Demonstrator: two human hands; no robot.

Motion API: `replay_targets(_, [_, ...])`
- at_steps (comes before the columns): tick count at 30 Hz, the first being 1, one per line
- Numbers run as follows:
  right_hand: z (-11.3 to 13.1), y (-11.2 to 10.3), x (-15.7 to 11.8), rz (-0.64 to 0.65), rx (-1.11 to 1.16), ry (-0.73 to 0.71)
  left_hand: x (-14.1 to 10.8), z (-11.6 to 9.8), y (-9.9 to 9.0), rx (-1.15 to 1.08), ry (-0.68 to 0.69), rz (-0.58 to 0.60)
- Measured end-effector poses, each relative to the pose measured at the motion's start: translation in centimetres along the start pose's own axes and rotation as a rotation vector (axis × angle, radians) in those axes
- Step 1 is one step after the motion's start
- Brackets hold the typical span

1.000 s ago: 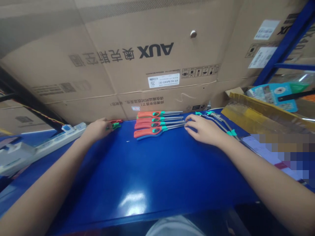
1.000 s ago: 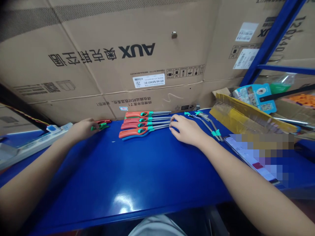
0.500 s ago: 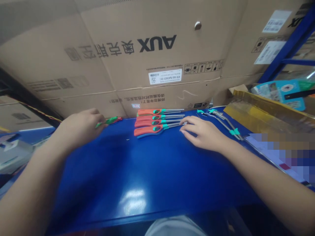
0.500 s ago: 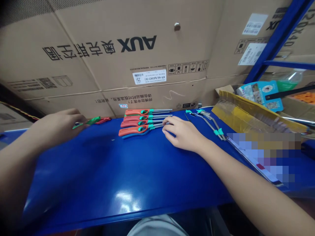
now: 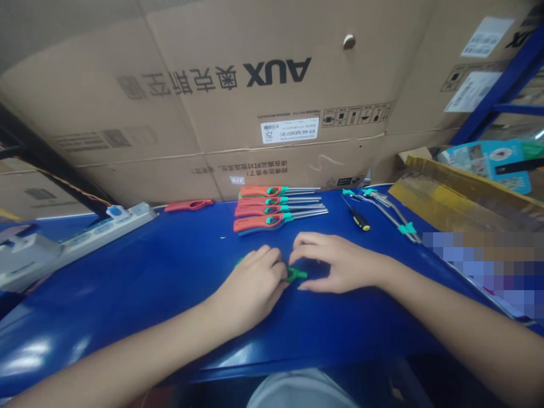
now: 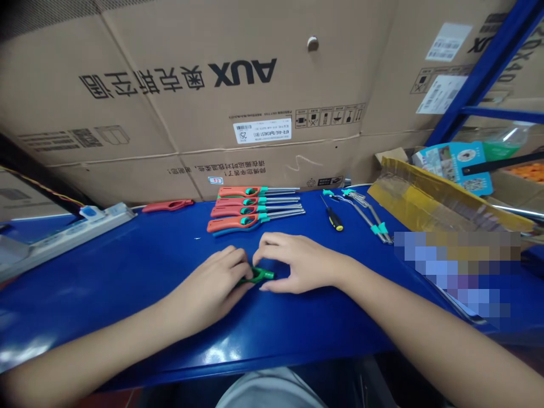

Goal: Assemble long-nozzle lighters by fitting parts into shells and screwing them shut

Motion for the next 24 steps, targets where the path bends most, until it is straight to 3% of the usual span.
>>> replay_targets(4, [-1.1, 1.5, -0.1, 0.114, 0.000, 0.058, 0.8, 0.2, 1.2, -0.191, 0.052, -0.158])
replay_targets(7, [-2.3, 1.4, -0.4, 0.146, 0.002, 0.125, 0.9, 1.0, 1.3, -0.291, 0.075, -0.203])
replay_targets(11, [-3.3, 0.3, -1.1, 0.164, -0.031, 0.192, 1.1, 3.4, 1.2, -0.402, -0.040, -0.248])
replay_targets(17, [-3.6, -0.9, -1.8, 0.150, -0.130, 0.227, 1.9, 5.2, 2.5, -0.619, -0.122, -0.275])
replay_targets(24, [-3.7, -0.8, -1.6, 0.176, -0.149, 0.237, 2.3, 5.6, 3.0, -0.670, -0.124, -0.262])
Point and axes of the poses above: each hand's wrist, its own x-axis towards the middle knuckle, its own y-axis out of the palm, z = x × y, the point moved 7 cm from there along x, towards the middle knuckle, and after that the axes turned 8 degrees about -y, right-handed, at the moved point
